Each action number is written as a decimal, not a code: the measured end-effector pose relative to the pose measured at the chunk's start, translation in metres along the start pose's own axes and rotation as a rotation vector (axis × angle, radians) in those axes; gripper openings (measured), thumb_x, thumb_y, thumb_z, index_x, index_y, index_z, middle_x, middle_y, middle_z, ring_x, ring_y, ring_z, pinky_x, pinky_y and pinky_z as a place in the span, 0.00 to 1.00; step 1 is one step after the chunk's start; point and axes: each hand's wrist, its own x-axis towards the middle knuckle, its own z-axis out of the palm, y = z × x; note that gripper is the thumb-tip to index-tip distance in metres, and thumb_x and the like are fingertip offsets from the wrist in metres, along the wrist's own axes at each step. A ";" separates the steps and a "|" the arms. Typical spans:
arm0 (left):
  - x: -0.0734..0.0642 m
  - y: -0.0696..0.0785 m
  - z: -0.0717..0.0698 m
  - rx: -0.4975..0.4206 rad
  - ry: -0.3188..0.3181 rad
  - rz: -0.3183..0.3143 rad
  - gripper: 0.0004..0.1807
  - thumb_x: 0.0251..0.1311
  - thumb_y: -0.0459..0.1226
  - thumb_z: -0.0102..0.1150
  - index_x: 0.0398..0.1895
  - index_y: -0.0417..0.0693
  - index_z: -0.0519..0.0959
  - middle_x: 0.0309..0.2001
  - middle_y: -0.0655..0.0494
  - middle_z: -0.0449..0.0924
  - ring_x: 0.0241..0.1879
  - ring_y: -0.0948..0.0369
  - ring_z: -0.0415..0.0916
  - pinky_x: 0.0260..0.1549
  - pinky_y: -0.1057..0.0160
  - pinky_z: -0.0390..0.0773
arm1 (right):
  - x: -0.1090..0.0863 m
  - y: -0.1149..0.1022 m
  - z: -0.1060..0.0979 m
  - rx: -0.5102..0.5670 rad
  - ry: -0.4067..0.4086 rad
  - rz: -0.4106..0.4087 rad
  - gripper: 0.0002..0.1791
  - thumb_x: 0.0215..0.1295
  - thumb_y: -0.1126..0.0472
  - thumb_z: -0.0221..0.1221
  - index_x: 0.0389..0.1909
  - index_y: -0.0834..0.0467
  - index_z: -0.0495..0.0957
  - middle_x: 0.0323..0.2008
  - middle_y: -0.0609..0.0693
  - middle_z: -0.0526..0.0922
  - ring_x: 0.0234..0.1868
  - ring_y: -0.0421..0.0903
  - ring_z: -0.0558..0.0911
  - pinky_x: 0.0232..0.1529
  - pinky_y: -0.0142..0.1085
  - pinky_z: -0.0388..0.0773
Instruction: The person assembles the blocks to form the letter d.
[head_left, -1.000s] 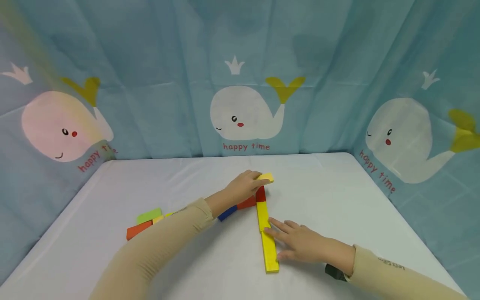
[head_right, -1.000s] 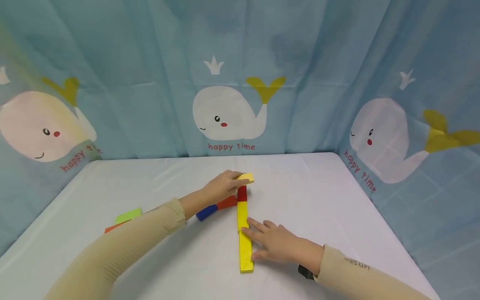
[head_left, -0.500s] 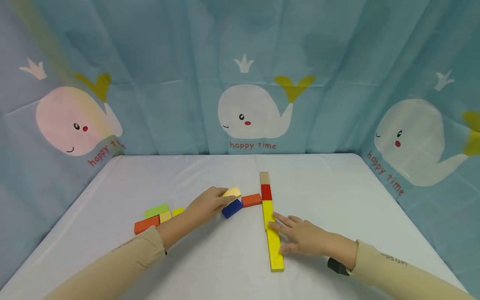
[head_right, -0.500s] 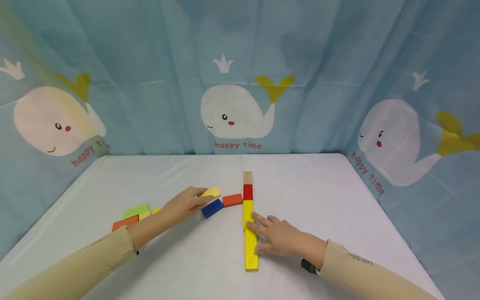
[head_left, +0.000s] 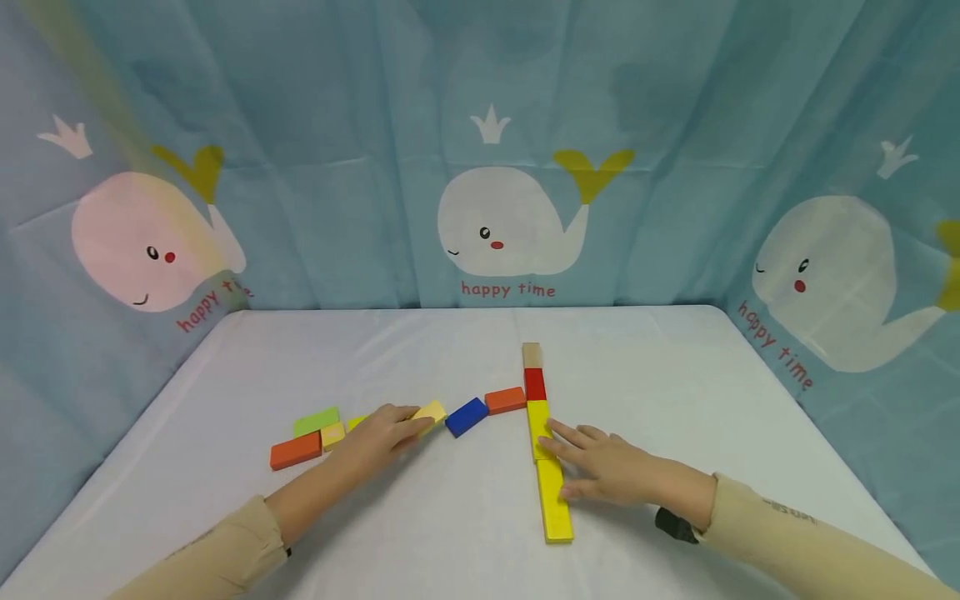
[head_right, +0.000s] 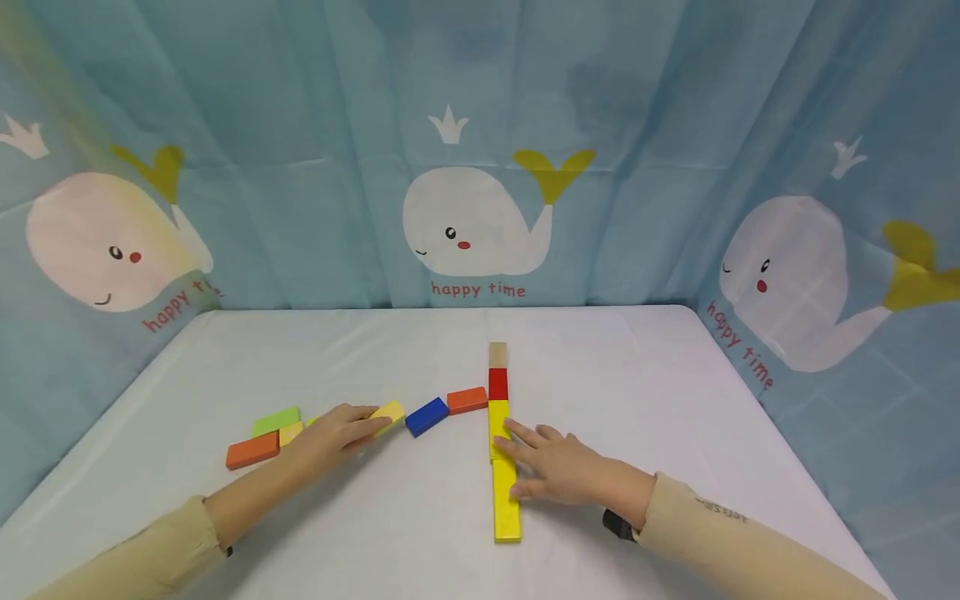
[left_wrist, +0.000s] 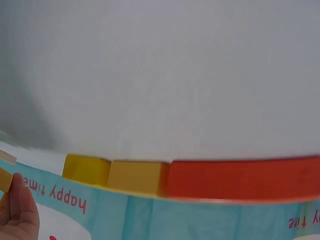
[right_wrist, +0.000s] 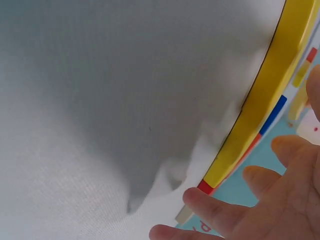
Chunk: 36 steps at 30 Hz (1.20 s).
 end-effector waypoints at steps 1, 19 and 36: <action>-0.004 0.001 -0.001 -0.008 -0.024 -0.025 0.20 0.51 0.29 0.70 0.50 0.42 0.83 0.44 0.41 0.82 0.42 0.48 0.79 0.40 0.55 0.81 | 0.001 0.000 0.000 0.004 -0.003 0.001 0.42 0.63 0.35 0.55 0.75 0.47 0.57 0.76 0.51 0.49 0.69 0.66 0.59 0.58 0.69 0.59; -0.001 0.019 -0.008 0.036 -0.390 -0.140 0.27 0.58 0.49 0.66 0.57 0.44 0.80 0.35 0.54 0.74 0.28 0.63 0.63 0.28 0.68 0.68 | 0.011 0.007 -0.004 0.115 -0.024 0.040 0.46 0.61 0.37 0.59 0.77 0.48 0.52 0.77 0.48 0.43 0.72 0.60 0.56 0.63 0.57 0.63; 0.013 0.039 -0.004 0.185 -0.403 -0.179 0.27 0.57 0.51 0.65 0.55 0.45 0.80 0.31 0.52 0.72 0.22 0.61 0.62 0.25 0.65 0.69 | 0.021 0.008 -0.003 0.135 -0.053 0.052 0.45 0.56 0.42 0.66 0.74 0.46 0.60 0.77 0.49 0.47 0.73 0.65 0.51 0.59 0.64 0.63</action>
